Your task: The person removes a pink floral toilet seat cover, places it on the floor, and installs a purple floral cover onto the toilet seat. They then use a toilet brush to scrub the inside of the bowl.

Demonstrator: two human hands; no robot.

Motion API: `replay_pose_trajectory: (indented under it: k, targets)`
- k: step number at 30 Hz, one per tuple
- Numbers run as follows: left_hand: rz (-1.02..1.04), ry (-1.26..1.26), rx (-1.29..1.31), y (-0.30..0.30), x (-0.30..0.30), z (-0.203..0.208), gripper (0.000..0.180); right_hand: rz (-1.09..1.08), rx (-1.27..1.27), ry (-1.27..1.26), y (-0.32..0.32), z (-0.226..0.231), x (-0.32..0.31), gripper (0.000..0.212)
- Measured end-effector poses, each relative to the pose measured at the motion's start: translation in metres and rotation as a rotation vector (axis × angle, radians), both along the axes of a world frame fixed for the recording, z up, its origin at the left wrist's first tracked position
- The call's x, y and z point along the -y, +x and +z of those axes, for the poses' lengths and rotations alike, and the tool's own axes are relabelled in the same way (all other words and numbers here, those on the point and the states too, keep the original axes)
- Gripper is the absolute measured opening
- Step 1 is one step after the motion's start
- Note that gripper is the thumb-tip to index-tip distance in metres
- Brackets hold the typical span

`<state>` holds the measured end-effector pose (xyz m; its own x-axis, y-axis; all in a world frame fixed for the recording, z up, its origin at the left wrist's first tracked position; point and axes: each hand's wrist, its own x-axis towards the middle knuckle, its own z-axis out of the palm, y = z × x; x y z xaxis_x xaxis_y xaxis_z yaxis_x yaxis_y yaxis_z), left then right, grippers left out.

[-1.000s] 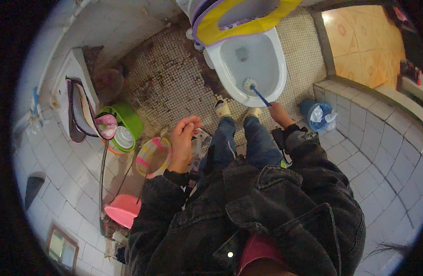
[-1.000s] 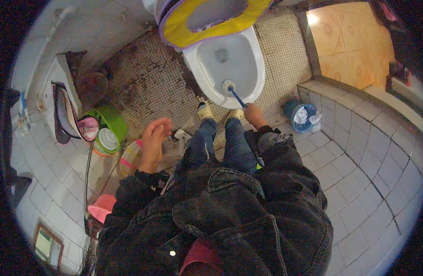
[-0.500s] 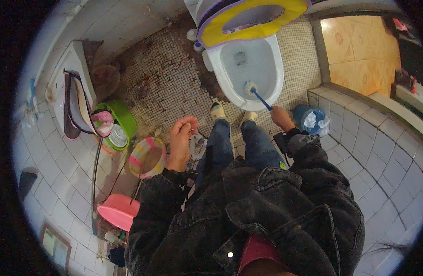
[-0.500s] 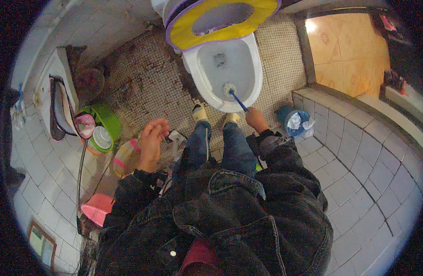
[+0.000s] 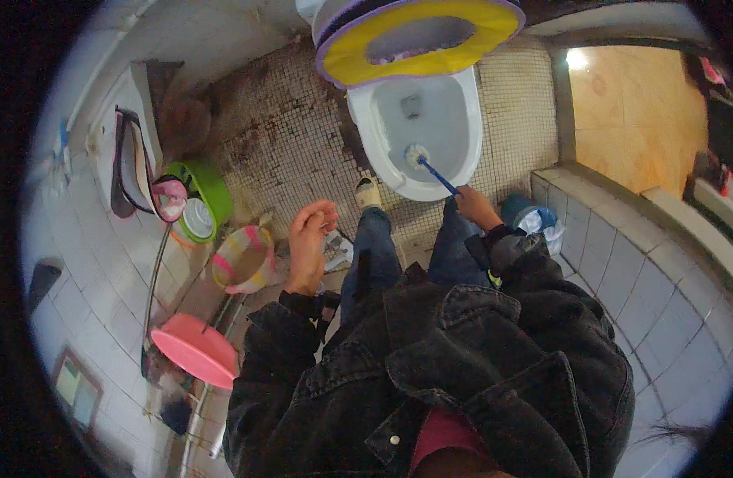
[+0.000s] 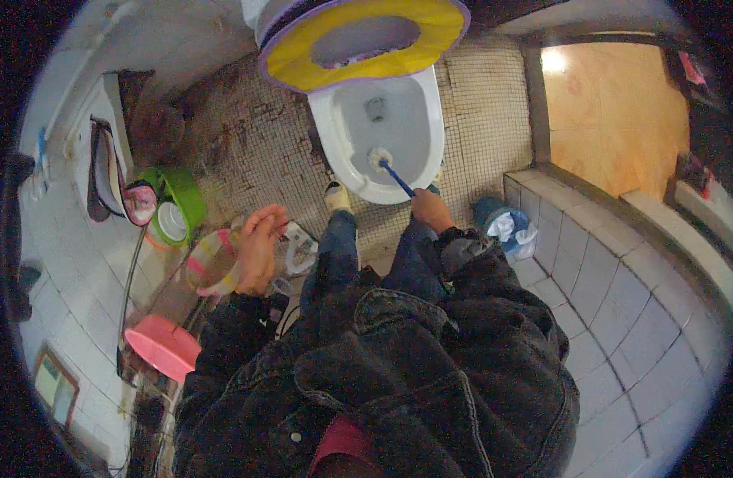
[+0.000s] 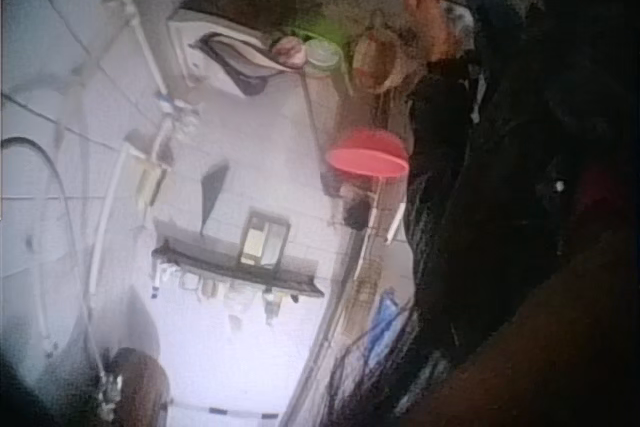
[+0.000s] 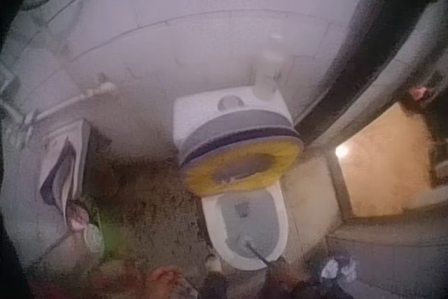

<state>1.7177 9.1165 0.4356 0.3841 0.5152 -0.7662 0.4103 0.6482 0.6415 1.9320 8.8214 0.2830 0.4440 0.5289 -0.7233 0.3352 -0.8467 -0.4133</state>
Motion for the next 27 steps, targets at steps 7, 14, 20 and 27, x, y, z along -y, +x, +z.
replay_pose_trajectory:
  k: [7, 14, 20, 27]
  targets:
    - [0.154, 0.013, -0.085, 0.062, 0.120, 0.038, 0.022, -0.023, -0.045, 0.264, 0.084, 0.055, 0.038, 0.025]
    - [0.070, 0.205, -0.092, 0.128, 0.165, 0.079, 0.021, 0.431, -0.013, 0.465, 0.118, 0.029, 0.052, 0.024]
    - [-0.216, 0.928, -0.171, 0.212, 0.095, 0.132, 0.020, 0.181, -0.182, 0.340, 0.124, 0.052, 0.078, 0.025]
    - [-0.464, 1.222, -0.006, 0.340, -0.003, 0.200, 0.026, 0.091, -0.338, 0.281, 0.136, 0.101, 0.114, 0.027]
